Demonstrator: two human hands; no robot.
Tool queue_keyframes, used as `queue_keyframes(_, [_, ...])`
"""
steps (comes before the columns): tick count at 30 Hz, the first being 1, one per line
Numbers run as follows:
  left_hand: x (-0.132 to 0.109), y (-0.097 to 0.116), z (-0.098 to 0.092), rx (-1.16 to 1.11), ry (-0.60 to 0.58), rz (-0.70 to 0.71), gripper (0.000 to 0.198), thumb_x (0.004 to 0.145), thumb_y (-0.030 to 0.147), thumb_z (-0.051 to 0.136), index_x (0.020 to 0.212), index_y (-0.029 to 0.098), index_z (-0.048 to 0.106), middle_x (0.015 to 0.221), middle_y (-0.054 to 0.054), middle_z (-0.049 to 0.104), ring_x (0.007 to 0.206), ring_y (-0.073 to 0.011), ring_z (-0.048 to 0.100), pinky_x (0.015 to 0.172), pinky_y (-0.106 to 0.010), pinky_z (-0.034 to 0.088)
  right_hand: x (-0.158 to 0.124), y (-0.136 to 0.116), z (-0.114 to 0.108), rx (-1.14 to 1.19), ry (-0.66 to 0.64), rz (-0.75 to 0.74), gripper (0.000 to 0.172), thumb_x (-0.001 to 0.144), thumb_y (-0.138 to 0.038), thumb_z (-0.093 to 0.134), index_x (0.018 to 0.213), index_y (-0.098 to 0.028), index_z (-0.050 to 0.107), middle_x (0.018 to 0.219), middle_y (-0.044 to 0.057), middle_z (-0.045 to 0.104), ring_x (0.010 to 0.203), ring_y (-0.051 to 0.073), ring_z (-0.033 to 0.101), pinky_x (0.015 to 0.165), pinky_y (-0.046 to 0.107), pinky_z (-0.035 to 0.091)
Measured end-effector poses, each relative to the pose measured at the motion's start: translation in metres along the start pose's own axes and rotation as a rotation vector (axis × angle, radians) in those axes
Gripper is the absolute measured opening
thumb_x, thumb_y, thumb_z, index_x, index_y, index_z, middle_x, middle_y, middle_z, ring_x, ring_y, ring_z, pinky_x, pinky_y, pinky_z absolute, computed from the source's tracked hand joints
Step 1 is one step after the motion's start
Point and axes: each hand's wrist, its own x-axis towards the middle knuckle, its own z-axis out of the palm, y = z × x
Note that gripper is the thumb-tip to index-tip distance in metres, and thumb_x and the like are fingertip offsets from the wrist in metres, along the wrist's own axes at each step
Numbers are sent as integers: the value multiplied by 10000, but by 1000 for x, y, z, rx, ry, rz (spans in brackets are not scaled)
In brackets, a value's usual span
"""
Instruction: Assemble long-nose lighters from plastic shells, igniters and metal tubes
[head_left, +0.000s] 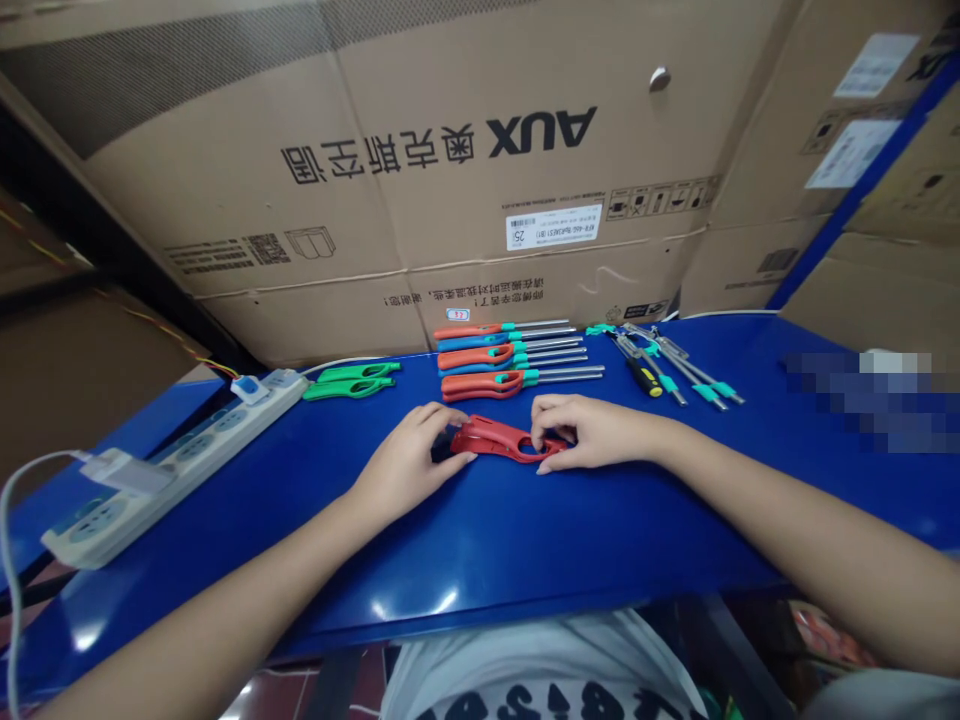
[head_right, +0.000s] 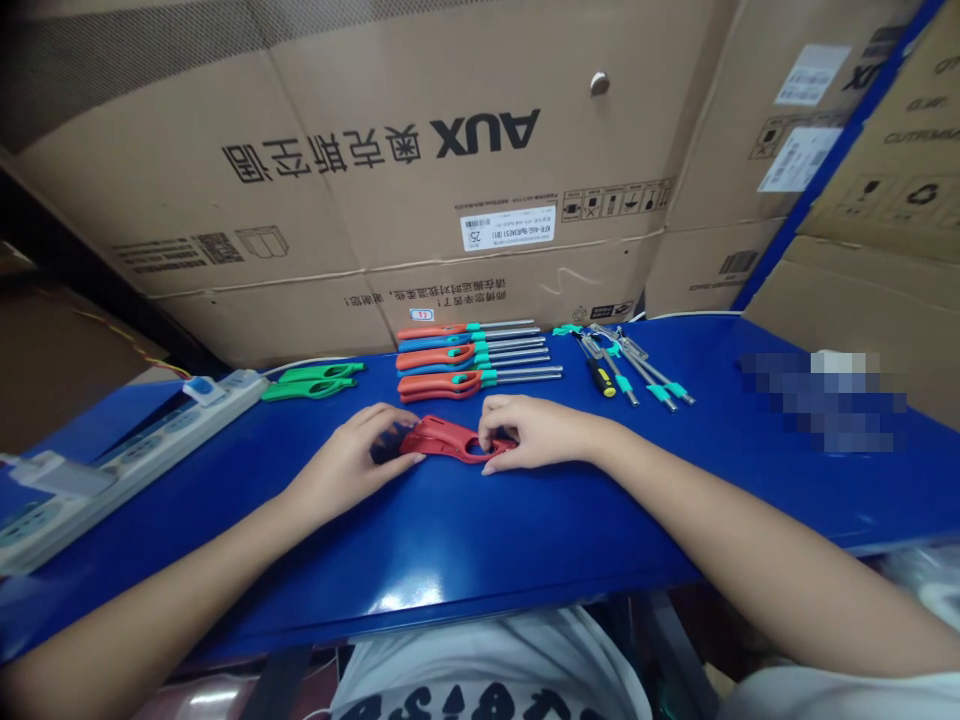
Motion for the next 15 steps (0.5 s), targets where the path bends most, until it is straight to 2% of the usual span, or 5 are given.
queue_keyframes(8, [7,-9,10,-169,-22,-16,206,857,372,746,954,202,682,981,-32,688,887,-188,632,782,-310,505,-5,3,-12,-129,35,56,202,859,-366,736,895,-176,679,955,29,573,761,125,536,689,250,431])
queue_keyframes(12, [7,-11,12,-211,-18,-36,232,830,368,764,962,197,680,967,-29,685,857,-176,619,765,-303,499,-4,5,-15,-108,76,30,262,871,-427,716,856,-171,660,870,27,591,706,123,532,646,248,434])
queue_keyframes(15, [8,-11,13,-227,-5,-44,212,830,333,744,975,194,673,965,-30,678,836,-167,612,755,-298,500,-5,6,-18,-99,157,51,291,881,-449,691,812,-169,652,752,21,620,651,127,541,608,248,427])
